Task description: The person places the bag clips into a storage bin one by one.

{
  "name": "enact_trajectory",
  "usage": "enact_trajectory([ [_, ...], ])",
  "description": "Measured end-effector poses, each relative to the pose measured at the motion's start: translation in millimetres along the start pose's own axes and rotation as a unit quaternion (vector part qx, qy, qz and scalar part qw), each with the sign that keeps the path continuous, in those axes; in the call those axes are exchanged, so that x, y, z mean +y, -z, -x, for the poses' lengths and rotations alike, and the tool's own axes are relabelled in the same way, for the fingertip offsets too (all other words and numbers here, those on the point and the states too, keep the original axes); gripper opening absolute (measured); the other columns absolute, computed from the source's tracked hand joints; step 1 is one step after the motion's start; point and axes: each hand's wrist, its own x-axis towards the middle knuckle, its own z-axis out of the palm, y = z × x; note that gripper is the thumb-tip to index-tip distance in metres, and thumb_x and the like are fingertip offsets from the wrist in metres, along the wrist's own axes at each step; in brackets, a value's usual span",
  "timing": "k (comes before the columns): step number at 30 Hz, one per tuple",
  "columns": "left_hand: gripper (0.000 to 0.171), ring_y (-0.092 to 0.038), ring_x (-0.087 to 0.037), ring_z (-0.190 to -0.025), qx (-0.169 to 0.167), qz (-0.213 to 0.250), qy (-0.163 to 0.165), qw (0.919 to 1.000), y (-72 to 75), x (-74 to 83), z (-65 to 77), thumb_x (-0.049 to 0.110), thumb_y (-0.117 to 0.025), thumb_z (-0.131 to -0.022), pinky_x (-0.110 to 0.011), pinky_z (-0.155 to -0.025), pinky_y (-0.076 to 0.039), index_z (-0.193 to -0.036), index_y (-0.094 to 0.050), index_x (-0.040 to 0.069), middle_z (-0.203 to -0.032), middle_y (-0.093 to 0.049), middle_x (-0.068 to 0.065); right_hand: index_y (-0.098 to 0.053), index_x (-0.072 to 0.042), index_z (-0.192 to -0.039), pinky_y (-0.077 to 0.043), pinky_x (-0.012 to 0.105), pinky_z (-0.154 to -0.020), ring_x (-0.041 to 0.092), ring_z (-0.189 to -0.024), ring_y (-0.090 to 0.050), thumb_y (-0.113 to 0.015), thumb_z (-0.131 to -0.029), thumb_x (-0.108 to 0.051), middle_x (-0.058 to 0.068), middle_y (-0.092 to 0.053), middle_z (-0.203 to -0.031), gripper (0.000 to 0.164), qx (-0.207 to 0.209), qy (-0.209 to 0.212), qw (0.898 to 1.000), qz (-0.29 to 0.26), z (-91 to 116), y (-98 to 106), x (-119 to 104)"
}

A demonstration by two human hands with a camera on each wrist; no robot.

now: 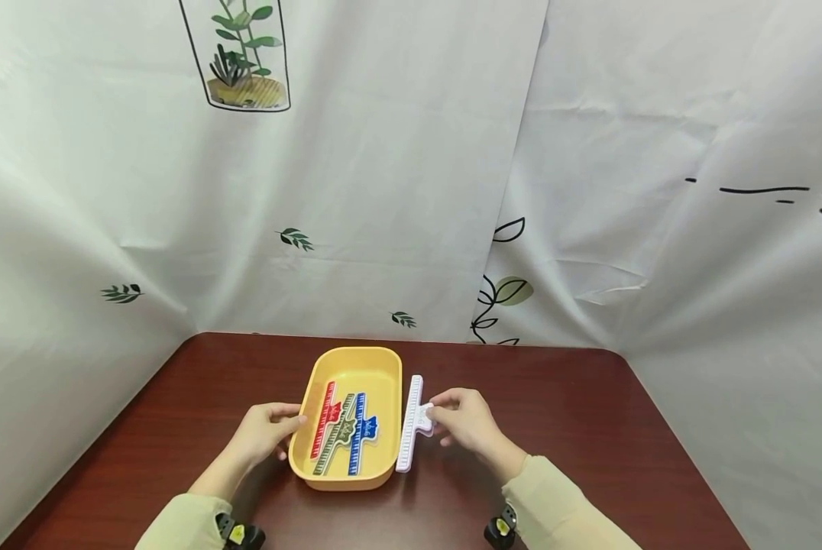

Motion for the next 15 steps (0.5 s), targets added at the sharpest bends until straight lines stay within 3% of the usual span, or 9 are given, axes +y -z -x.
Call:
enact_trajectory([
  [15, 0.033, -0.051, -0.014, -0.051, -0.001, -0.001, -0.002, 1.0000, -0.7, 1.3, 0.4, 0.007, -0.065, -0.087, -0.027, -0.041, -0.047, -0.116, -0.061, -0.009, -0.072, -0.062, -0.007, -0.064, 0.009, -0.102, -0.055, 0.035, -0.048, 0.029, -0.065, -0.068, -0.066, -0.082, -0.007, 0.014, -0.070, -0.079, 0.026, -0.011, 0.011, 1.000, 0.022, -8.9, -6.3, -2.9],
])
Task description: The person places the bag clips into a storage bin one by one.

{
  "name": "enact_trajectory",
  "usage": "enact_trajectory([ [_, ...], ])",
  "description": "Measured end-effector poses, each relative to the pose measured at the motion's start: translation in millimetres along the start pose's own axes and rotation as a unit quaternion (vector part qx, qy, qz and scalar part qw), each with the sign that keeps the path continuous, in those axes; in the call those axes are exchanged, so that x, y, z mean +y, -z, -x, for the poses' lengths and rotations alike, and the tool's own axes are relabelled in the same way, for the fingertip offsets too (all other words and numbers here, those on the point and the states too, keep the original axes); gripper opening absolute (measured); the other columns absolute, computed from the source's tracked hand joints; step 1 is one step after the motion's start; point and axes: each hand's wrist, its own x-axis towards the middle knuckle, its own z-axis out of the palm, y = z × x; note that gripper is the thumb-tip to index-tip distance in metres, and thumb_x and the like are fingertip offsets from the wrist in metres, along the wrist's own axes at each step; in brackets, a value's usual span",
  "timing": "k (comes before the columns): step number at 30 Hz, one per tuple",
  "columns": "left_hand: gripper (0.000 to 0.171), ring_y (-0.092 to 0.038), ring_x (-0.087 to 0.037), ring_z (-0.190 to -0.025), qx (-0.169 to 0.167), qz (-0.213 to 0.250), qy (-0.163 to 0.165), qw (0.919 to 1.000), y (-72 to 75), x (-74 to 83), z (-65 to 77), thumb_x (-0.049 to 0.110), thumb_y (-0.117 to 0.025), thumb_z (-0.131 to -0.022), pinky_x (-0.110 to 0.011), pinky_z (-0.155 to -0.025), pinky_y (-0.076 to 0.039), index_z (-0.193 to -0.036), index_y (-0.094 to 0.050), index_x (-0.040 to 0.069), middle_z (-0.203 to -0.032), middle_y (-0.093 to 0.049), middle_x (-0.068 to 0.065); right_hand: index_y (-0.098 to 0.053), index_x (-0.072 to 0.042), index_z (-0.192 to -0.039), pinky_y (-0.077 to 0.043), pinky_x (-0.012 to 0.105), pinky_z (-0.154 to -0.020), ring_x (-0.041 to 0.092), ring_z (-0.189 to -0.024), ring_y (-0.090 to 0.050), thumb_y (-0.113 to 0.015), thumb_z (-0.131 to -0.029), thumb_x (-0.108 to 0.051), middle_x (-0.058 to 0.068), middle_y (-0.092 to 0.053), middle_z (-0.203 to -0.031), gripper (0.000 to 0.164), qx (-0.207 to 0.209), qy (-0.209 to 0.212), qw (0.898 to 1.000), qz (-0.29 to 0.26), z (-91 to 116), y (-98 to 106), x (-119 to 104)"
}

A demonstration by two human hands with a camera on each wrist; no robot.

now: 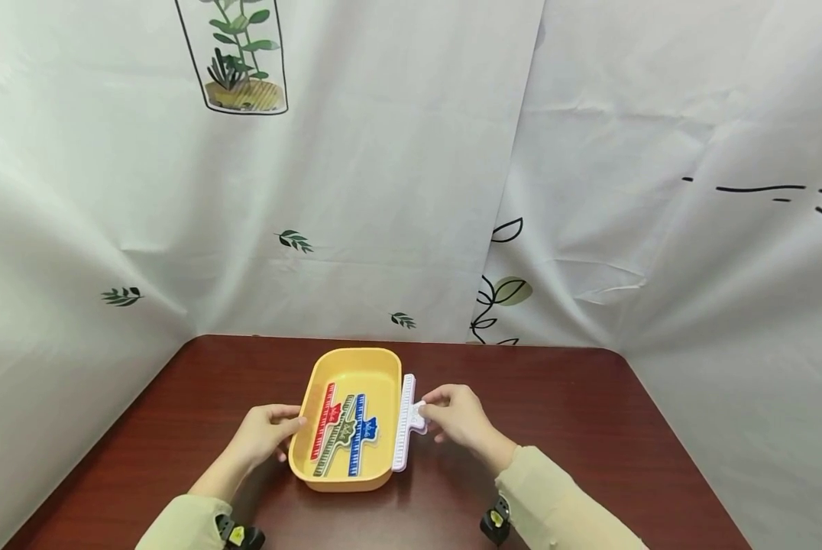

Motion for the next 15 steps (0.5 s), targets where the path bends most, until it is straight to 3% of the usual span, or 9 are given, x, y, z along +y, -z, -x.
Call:
enact_trajectory([
  [15, 0.033, -0.052, -0.014, -0.051, 0.000, -0.008, -0.001, 1.0000, 0.0, -0.6, -1.8, 0.007, -0.064, -0.087, -0.027, -0.041, -0.047, -0.116, -0.061, -0.008, -0.072, -0.063, -0.008, -0.067, -0.001, -0.096, -0.055, 0.031, -0.049, 0.018, -0.058, -0.061, -0.068, -0.083, -0.010, 0.008, -0.064, -0.075, 0.017, 0.008, -0.008, 0.997, 0.078, -9, -11, -16],
])
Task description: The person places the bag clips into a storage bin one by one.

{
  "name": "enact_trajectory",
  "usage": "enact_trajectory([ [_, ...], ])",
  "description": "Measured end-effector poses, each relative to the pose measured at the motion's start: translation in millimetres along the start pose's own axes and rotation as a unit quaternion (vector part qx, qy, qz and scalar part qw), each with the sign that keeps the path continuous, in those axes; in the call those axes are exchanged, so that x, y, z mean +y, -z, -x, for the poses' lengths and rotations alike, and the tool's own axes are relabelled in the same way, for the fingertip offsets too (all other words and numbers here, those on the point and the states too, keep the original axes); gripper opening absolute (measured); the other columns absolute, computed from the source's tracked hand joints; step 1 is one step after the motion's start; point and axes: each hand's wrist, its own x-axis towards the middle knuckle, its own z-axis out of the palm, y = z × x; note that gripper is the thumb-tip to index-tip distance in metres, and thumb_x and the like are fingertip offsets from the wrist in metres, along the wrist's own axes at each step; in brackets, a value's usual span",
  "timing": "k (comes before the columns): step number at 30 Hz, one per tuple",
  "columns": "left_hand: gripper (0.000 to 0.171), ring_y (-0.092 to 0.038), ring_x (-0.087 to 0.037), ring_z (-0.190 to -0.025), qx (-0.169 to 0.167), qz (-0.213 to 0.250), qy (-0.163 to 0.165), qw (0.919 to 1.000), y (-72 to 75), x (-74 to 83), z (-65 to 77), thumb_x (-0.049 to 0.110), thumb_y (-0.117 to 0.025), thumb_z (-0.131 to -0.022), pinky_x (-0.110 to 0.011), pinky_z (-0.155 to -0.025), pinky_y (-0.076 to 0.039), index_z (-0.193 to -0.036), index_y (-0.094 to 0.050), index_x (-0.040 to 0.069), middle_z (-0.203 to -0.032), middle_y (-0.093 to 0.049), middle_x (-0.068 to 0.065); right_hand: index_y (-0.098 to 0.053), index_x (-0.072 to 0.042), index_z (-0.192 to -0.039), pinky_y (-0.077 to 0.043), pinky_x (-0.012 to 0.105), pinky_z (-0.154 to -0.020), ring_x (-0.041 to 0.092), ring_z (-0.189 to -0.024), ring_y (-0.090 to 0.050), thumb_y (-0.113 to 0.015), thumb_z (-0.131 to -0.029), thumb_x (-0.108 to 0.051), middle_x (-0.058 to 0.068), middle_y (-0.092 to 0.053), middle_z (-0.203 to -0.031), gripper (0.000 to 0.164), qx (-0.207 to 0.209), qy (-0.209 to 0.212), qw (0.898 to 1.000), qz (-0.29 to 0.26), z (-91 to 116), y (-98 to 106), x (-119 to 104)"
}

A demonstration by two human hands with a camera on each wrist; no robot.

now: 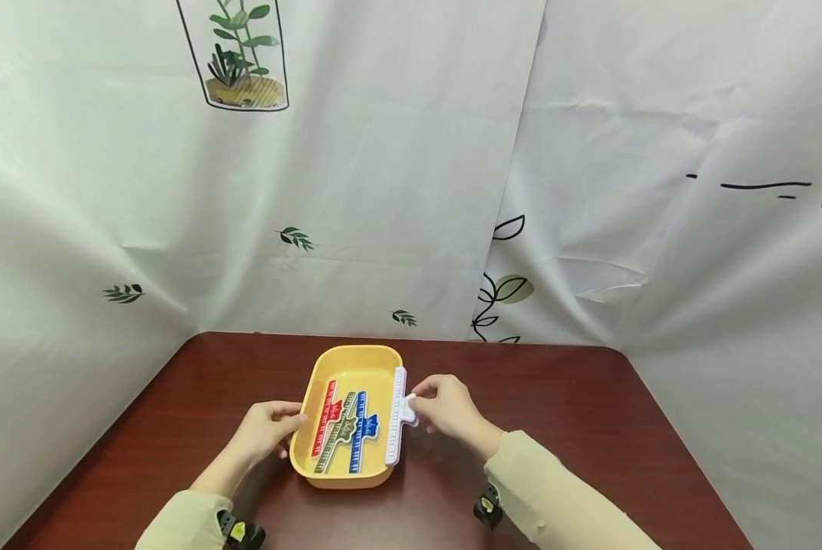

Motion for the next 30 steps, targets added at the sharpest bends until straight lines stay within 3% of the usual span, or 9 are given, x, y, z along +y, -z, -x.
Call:
enact_trajectory([
  [9, 0.034, -0.052, -0.014, -0.052, -0.001, -0.002, 0.004, 1.0000, 2.8, 6.9, -0.3, 0.007, -0.064, -0.087, -0.027, -0.041, -0.047, -0.117, -0.060, -0.008, -0.074, -0.063, -0.009, -0.067, -0.002, -0.094, -0.054, 0.029, -0.047, 0.015, -0.055, -0.059, -0.068, -0.083, -0.010, 0.008, -0.065, -0.076, 0.015, -0.009, 0.019, 1.000, 0.012, -9, -4, -9],
  [18, 0.036, -0.053, -0.014, -0.052, -0.003, -0.005, 0.006, 1.0000, 1.6, 3.7, 0.1, 0.009, -0.065, -0.087, -0.028, -0.041, -0.048, -0.118, -0.059, -0.008, -0.076, -0.065, -0.008, -0.067, -0.002, -0.095, -0.055, 0.030, -0.048, 0.024, -0.059, -0.063, -0.068, -0.084, -0.014, 0.006, -0.064, -0.079, 0.016, -0.029, 0.030, 0.998, 0.035, -13, -8, -13],
  [26, 0.035, -0.053, -0.014, -0.052, -0.002, -0.004, 0.004, 1.0000, -0.1, 2.5, 1.4, 0.009, -0.065, -0.087, -0.027, -0.041, -0.047, -0.117, -0.060, -0.008, -0.074, -0.064, -0.008, -0.066, -0.003, -0.096, -0.057, 0.038, -0.053, 0.019, -0.054, -0.060, -0.068, -0.084, -0.014, 0.006, -0.064, -0.080, 0.017, -0.035, 0.030, 0.998, 0.046, -16, -13, -15],
  [30, 0.034, -0.052, -0.014, -0.051, -0.001, -0.003, 0.002, 1.0000, -0.6, 2.8, 2.2, 0.007, -0.065, -0.087, -0.028, -0.041, -0.047, -0.116, -0.060, -0.009, -0.073, -0.064, -0.008, -0.066, -0.003, -0.097, -0.055, 0.030, -0.049, 0.022, -0.055, -0.061, -0.068, -0.085, -0.015, 0.005, -0.064, -0.080, 0.017, -0.039, 0.029, 0.997, 0.058, -17, -16, -16],
])
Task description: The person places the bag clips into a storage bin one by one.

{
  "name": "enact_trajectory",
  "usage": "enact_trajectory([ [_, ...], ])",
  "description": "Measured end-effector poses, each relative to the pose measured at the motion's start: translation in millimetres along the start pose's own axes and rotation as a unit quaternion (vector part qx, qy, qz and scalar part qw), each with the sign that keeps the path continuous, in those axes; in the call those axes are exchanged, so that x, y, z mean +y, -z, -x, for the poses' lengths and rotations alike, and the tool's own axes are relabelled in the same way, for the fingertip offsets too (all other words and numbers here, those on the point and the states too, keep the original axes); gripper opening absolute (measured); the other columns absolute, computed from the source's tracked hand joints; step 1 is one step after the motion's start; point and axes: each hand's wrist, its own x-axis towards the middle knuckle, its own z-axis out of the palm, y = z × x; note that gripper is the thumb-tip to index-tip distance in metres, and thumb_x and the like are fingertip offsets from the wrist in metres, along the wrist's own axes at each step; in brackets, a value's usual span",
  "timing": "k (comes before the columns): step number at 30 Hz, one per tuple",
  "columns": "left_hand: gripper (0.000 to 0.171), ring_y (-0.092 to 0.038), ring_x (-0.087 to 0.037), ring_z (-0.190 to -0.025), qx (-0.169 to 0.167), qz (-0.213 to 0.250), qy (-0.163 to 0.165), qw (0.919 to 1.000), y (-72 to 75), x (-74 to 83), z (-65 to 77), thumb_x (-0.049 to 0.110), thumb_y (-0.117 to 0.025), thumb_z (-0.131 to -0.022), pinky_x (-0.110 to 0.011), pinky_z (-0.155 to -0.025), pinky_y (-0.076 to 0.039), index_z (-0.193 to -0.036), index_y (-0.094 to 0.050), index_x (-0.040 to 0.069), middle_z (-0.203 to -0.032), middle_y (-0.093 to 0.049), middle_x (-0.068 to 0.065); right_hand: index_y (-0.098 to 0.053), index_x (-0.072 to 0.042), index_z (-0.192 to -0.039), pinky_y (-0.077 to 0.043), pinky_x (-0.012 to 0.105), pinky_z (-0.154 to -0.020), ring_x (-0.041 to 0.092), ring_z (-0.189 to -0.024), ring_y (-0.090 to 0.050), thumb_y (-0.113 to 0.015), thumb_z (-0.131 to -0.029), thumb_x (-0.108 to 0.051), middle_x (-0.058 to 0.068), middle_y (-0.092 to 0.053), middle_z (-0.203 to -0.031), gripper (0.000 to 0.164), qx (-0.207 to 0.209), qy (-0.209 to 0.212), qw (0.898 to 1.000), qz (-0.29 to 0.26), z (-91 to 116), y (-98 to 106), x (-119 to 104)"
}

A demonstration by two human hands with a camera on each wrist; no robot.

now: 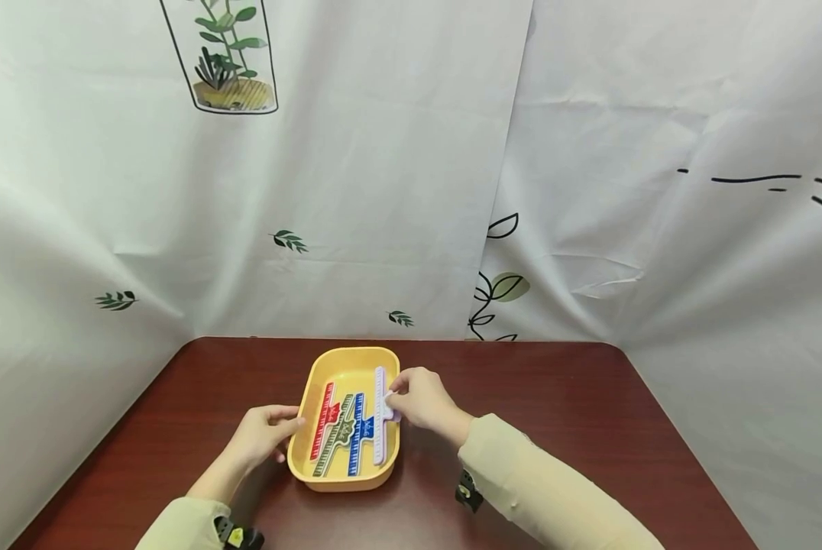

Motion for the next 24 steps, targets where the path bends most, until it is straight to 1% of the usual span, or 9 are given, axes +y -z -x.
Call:
enact_trajectory([
  [3, 0.034, -0.052, -0.014, -0.051, 0.001, -0.001, 0.001, 1.0000, 0.0, -0.8, 1.0, 0.007, -0.065, -0.087, -0.027, -0.041, -0.047, -0.116, -0.060, -0.009, -0.072, -0.064, -0.008, -0.067, -0.003, -0.097, -0.051, 0.024, -0.046, 0.025, -0.056, -0.062, -0.067, -0.085, -0.015, 0.005, -0.064, -0.079, 0.016, -0.002, 0.005, 1.000, 0.009, -1, -2, 0],
  [5, 0.034, -0.052, -0.014, -0.051, 0.000, 0.000, 0.002, 1.0000, 0.2, -1.3, 1.3, 0.007, -0.065, -0.087, -0.027, -0.041, -0.047, -0.116, -0.060, -0.009, -0.072, -0.064, -0.008, -0.068, -0.003, -0.096, -0.050, 0.023, -0.045, 0.025, -0.055, -0.061, -0.067, -0.085, -0.015, 0.004, -0.063, -0.077, 0.016, -0.002, 0.007, 1.000, 0.012, -1, -2, -1],
  [11, 0.034, -0.053, -0.014, -0.051, 0.000, 0.001, 0.005, 1.0000, 1.3, -2.3, 0.5, 0.008, -0.065, -0.087, -0.028, -0.041, -0.047, -0.116, -0.061, -0.008, -0.075, -0.065, -0.009, -0.068, -0.002, -0.093, -0.047, 0.022, -0.043, 0.017, -0.047, -0.054, -0.067, -0.085, -0.013, 0.003, -0.062, -0.071, 0.013, -0.009, 0.014, 1.000, 0.023, -4, -4, -5],
  [13, 0.034, -0.053, -0.014, -0.052, 0.000, 0.001, 0.005, 1.0000, 1.6, -2.2, -0.2, 0.008, -0.065, -0.087, -0.028, -0.041, -0.048, -0.117, -0.061, -0.008, -0.075, -0.065, -0.009, -0.069, -0.001, -0.091, -0.047, 0.021, -0.042, 0.013, -0.045, -0.052, -0.067, -0.084, -0.012, 0.003, -0.062, -0.070, 0.013, -0.009, 0.018, 0.999, 0.037, -5, -5, -7],
  [16, 0.034, -0.054, -0.014, -0.052, 0.000, -0.001, 0.006, 1.0000, 1.7, -1.5, -1.2, 0.009, -0.065, -0.087, -0.028, -0.041, -0.048, -0.117, -0.061, -0.008, -0.076, -0.066, -0.008, -0.069, 0.000, -0.091, -0.047, 0.020, -0.043, 0.011, -0.047, -0.053, -0.068, -0.084, -0.012, 0.003, -0.062, -0.071, 0.014, -0.009, 0.019, 0.998, 0.062, -8, -7, -10],
  [19, 0.035, -0.055, -0.015, -0.053, 0.000, -0.001, 0.007, 1.0000, 1.6, -0.2, -1.4, 0.009, -0.065, -0.087, -0.028, -0.042, -0.048, -0.117, -0.061, -0.007, -0.077, -0.066, -0.008, -0.069, 0.001, -0.091, -0.048, 0.020, -0.045, 0.011, -0.051, -0.056, -0.069, -0.084, -0.012, 0.004, -0.063, -0.074, 0.015, -0.009, 0.018, 0.997, 0.081, -10, -10, -13],
  [24, 0.035, -0.054, -0.014, -0.053, -0.002, -0.001, 0.010, 1.0000, 1.2, 0.8, -2.0, 0.009, -0.065, -0.087, -0.028, -0.042, -0.048, -0.118, -0.060, -0.007, -0.076, -0.066, -0.008, -0.068, 0.002, -0.090, -0.049, 0.020, -0.045, 0.012, -0.052, -0.057, -0.068, -0.083, -0.011, 0.006, -0.063, -0.074, 0.015, -0.012, 0.013, 0.997, 0.078, -12, -13, -18],
])
